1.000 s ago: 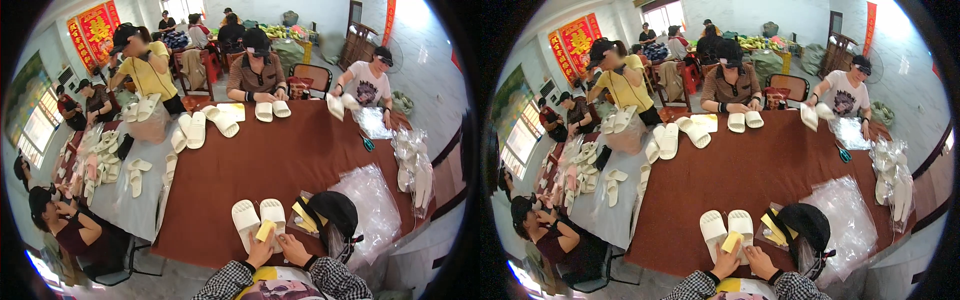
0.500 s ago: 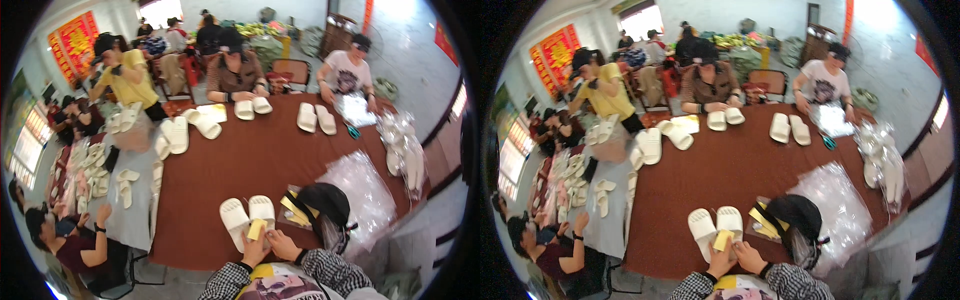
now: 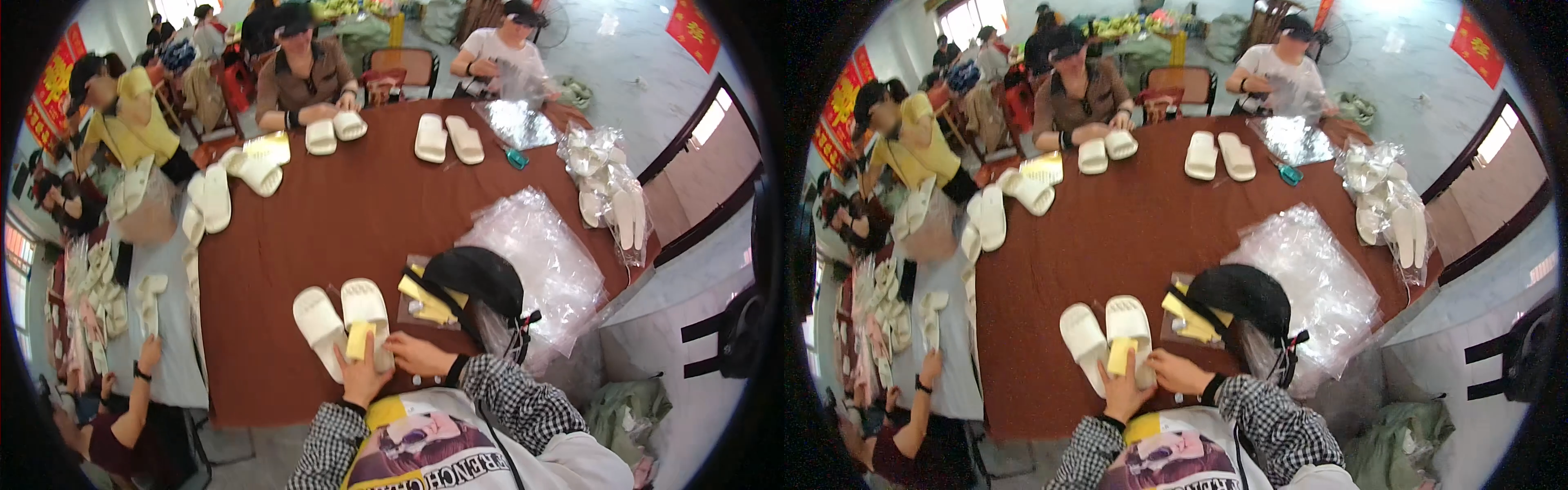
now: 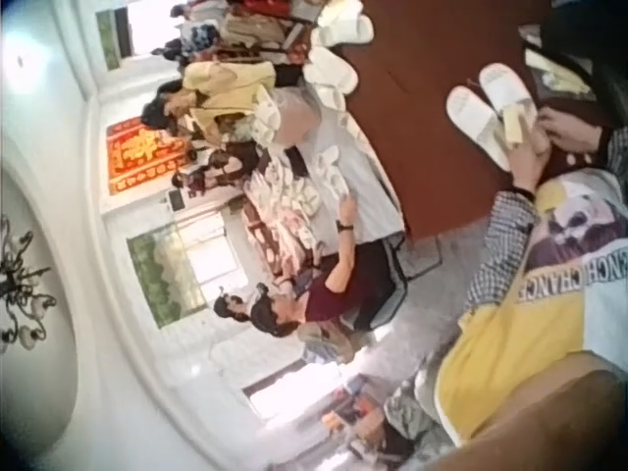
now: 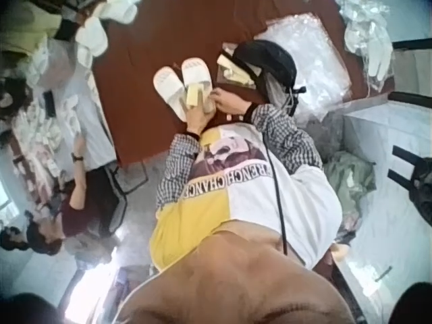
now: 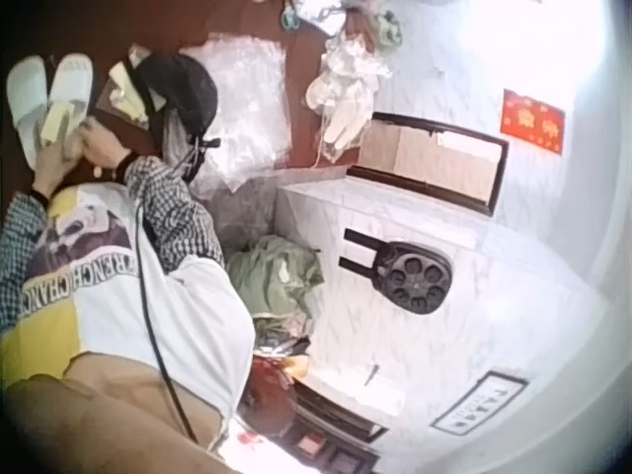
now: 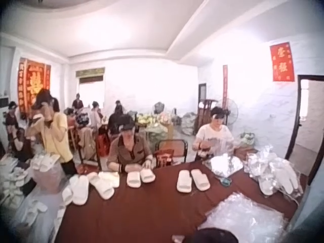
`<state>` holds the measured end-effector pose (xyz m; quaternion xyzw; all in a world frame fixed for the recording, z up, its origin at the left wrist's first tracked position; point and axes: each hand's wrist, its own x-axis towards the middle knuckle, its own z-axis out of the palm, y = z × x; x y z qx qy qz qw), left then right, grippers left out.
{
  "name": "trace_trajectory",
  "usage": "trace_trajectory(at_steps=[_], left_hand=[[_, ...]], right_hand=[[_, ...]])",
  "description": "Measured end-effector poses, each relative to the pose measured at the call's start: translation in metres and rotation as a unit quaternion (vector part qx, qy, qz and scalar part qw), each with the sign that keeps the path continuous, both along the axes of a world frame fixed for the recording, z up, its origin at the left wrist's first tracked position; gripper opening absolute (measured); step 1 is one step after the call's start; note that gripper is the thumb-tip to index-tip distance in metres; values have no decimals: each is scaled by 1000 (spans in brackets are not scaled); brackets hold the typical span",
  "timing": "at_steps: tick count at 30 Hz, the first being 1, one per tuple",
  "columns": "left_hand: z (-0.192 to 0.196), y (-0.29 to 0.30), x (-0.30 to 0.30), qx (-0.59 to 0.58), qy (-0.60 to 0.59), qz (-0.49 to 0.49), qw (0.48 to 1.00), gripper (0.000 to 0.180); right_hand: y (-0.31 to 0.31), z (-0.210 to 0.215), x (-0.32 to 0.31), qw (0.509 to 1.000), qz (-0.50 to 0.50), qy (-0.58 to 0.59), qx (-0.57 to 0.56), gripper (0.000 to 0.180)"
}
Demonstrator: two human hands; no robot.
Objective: The recorder is applying size or quality labels to pairs of pink and white sandals and then placing them into individual plastic bags.
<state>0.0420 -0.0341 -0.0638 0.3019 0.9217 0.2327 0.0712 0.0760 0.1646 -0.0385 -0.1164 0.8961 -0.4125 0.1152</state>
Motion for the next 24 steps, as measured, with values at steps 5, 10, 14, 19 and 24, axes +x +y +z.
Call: trace_trajectory(at_steps=[5,10,14,19,24], left_hand=[[9,-25,-22,-16,51,3,999,108],[8,-70,-42,-34,78,18,996,109],[13,-98,-61,-49,73,37,995,109],[12,-141,-92,-52,63,65,995,114],[12,-168,-139,-75,49,166,982,110]], right_hand=[[30,18,-3,999,3,-2,-49,41],[64,50,-13,995,-23,-60,-78,40],[93,90,-31,997,-26,-12,-70,36],[135,146,-82,997,-55,30,-35,32],[214,172,-139,984,-162,54,-49,33]])
